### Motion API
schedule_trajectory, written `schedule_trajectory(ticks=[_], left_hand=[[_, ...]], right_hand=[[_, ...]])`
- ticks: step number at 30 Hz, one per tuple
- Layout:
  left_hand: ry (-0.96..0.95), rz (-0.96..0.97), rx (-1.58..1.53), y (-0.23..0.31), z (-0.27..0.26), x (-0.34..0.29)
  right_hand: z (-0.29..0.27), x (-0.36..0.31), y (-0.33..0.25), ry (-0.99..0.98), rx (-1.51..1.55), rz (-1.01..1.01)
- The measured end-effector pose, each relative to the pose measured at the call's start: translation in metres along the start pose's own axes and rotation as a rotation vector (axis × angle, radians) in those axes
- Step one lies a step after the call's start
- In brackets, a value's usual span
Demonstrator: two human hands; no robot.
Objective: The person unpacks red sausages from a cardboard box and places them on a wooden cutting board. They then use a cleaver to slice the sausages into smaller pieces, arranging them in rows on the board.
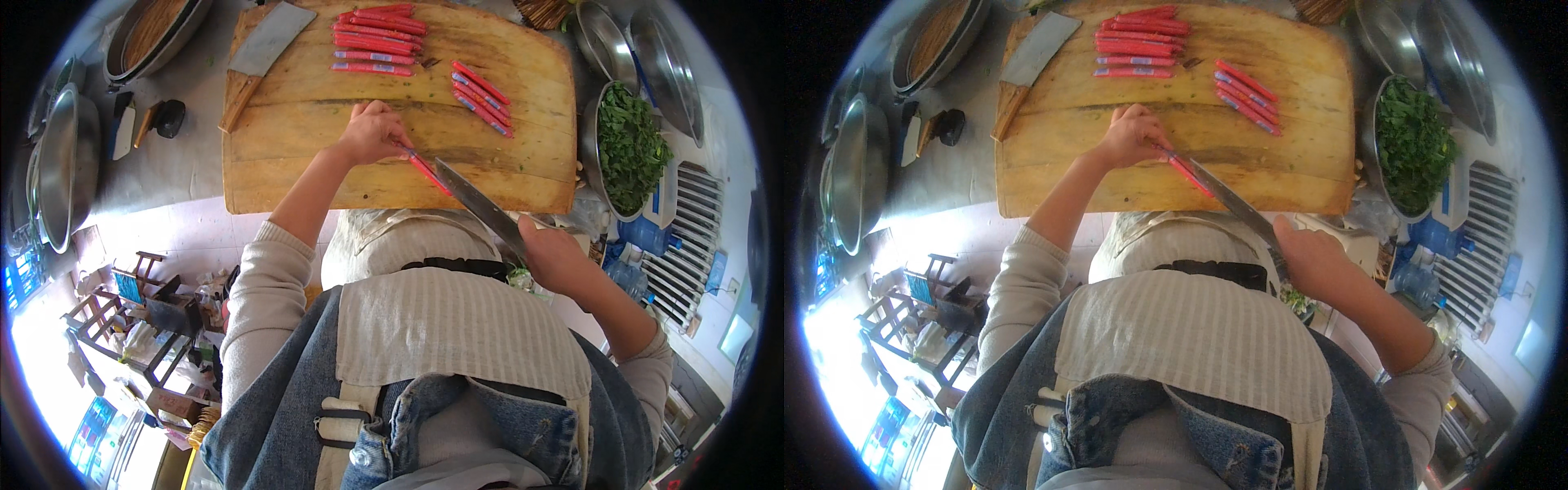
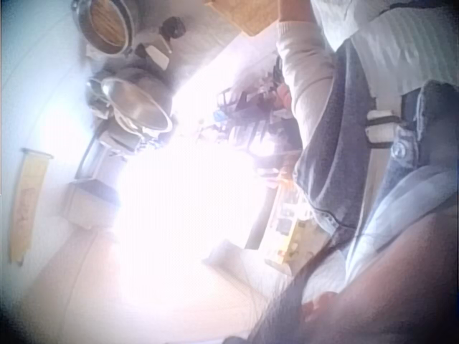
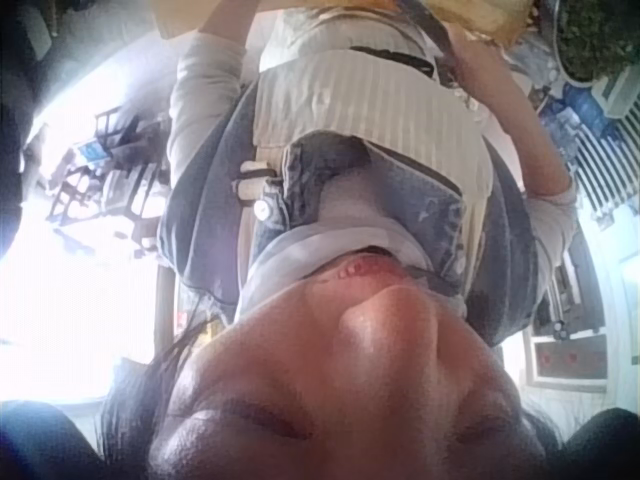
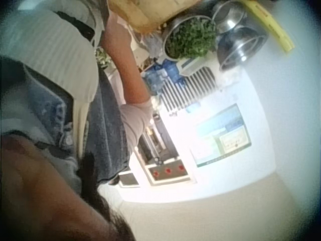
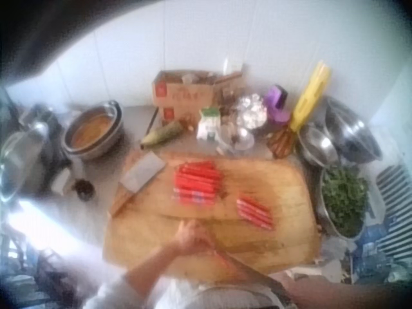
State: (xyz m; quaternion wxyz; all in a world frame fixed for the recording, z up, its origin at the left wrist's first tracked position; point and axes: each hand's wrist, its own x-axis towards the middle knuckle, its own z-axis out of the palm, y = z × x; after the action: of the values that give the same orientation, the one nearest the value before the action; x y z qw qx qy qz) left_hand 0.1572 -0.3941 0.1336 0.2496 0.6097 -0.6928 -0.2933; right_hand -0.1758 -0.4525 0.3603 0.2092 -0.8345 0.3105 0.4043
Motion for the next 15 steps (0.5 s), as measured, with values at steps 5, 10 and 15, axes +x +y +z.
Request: schedule_trajectory(ticks=[5,10,15], left_hand=[[-0.013,-0.043,0.038,0.006,0.0,-0.001],[0.13,-0.012,0.144,0.008,-0.004,-0.017],[0.292,-0.242,0.175,-0.025,-0.055,-0.079]], right_hand=[[0.013,-0.008,0.026,0.161,0.15,-0.087],[0.042,-0.013,0.053,0.451,0.475,-0.064],[0.067,0.01,0.079,0.929,0.479,0.074]])
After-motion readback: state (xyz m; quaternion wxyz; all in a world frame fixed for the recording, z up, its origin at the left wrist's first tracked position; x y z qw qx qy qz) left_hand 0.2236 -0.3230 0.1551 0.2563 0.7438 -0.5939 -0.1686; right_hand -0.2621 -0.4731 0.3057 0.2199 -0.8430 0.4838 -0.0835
